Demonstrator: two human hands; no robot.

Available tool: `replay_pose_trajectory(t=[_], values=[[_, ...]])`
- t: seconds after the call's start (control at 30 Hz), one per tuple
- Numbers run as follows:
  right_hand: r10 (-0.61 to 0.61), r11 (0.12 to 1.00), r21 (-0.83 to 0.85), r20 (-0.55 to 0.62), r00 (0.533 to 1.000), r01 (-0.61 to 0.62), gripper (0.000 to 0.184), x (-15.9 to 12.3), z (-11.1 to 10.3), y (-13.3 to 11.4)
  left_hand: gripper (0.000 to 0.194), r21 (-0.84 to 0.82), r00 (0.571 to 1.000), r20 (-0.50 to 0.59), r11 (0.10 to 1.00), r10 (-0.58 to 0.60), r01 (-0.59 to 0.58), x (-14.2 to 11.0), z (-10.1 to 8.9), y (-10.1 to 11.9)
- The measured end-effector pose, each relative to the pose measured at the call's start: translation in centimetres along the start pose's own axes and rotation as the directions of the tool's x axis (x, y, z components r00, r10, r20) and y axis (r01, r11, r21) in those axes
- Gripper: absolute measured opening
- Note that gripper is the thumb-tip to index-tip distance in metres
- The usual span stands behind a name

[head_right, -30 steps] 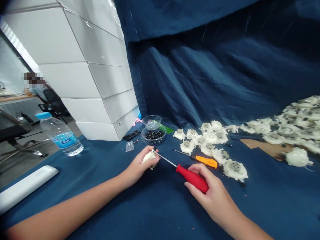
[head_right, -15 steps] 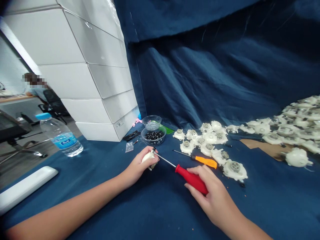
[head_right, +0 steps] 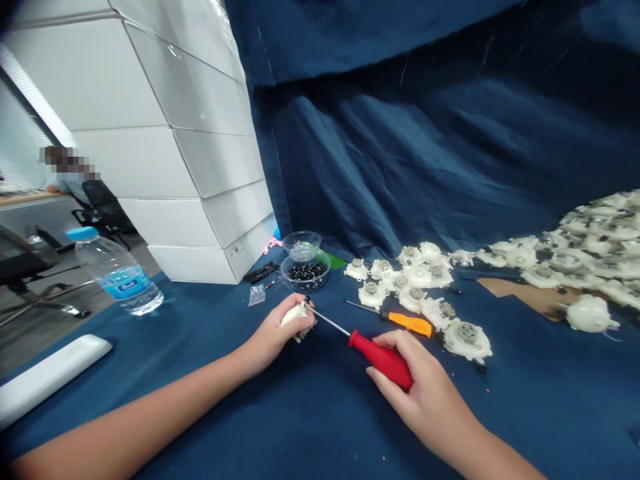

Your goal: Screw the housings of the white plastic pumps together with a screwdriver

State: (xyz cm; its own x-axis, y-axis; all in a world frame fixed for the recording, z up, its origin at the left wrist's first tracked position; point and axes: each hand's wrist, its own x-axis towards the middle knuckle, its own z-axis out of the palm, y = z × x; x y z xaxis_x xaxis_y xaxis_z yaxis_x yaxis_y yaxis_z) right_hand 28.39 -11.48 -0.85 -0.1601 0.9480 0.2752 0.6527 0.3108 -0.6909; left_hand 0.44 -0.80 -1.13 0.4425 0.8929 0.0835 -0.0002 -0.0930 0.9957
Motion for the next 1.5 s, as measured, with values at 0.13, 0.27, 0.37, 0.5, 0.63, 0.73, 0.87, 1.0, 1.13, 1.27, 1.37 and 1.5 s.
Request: replay_pose_trajectory(t=[0.13,0.27,0.37,0.5,0.63,0.73,0.87,1.0,1.13,1.27,1.37,1.5], values=[[0.076,0.995,0.066,0.060,0.995,-0.080,0.022,0.2,-0.1,-0.1,0.032,-0.012,1.000,0.005,1.000,0.005,-0.005,0.0,0.0,-0.1],[0.099,0.990,0.092,0.057,0.994,-0.104,0.023,0.3,-0.1,0.0,0.032,-0.017,1.000,-0.001,1.000,0.004,-0.004,0.0,0.0,-0.2],[0.100,0.988,0.108,0.064,0.993,-0.106,0.023,0.4,0.0,0.1,0.032,-0.023,1.000,-0.007,1.000,0.006,-0.006,0.0,0.0,-0.3],[0.104,0.986,0.124,0.069,0.992,-0.112,0.024,0.4,0.0,0.1,0.033,-0.037,1.000,-0.021,0.999,-0.006,0.005,0.0,0.1,-0.3],[0.108,0.986,0.121,0.087,0.990,-0.118,0.023,0.3,0.0,0.2,0.032,-0.124,0.996,-0.086,0.992,-0.030,0.019,0.2,0.2,0.1],[0.095,0.987,0.121,0.083,0.992,-0.105,0.023,0.2,-0.1,0.2,0.030,-0.167,0.991,-0.122,0.985,-0.053,0.032,0.3,0.3,0.4],[0.090,0.987,0.129,0.073,0.993,-0.099,0.024,0.0,-0.1,0.2,0.033,-0.198,0.982,-0.172,0.979,-0.079,0.044,0.3,0.4,0.7],[0.091,0.988,0.121,0.039,0.995,-0.095,0.024,0.0,-0.2,0.2,0.033,-0.251,0.977,-0.192,0.967,-0.094,0.044,0.3,0.5,1.0],[0.090,0.987,0.128,0.025,0.996,-0.093,0.024,0.0,-0.2,0.2,0.031,-0.224,0.981,-0.175,0.974,-0.082,0.041,0.3,0.5,0.8],[0.100,0.986,0.132,0.057,0.993,-0.106,0.024,0.1,-0.2,0.0,0.028,-0.168,0.987,-0.152,0.985,-0.054,0.028,0.3,0.4,0.3],[0.100,0.987,0.124,0.050,0.994,-0.106,0.024,0.1,-0.2,-0.1,0.029,-0.169,0.987,-0.152,0.985,-0.052,0.026,0.3,0.3,0.2],[0.094,0.987,0.125,0.049,0.994,-0.099,0.022,0.1,-0.1,0.0,0.029,-0.218,0.981,-0.184,0.976,-0.064,0.023,0.3,0.3,0.4]])
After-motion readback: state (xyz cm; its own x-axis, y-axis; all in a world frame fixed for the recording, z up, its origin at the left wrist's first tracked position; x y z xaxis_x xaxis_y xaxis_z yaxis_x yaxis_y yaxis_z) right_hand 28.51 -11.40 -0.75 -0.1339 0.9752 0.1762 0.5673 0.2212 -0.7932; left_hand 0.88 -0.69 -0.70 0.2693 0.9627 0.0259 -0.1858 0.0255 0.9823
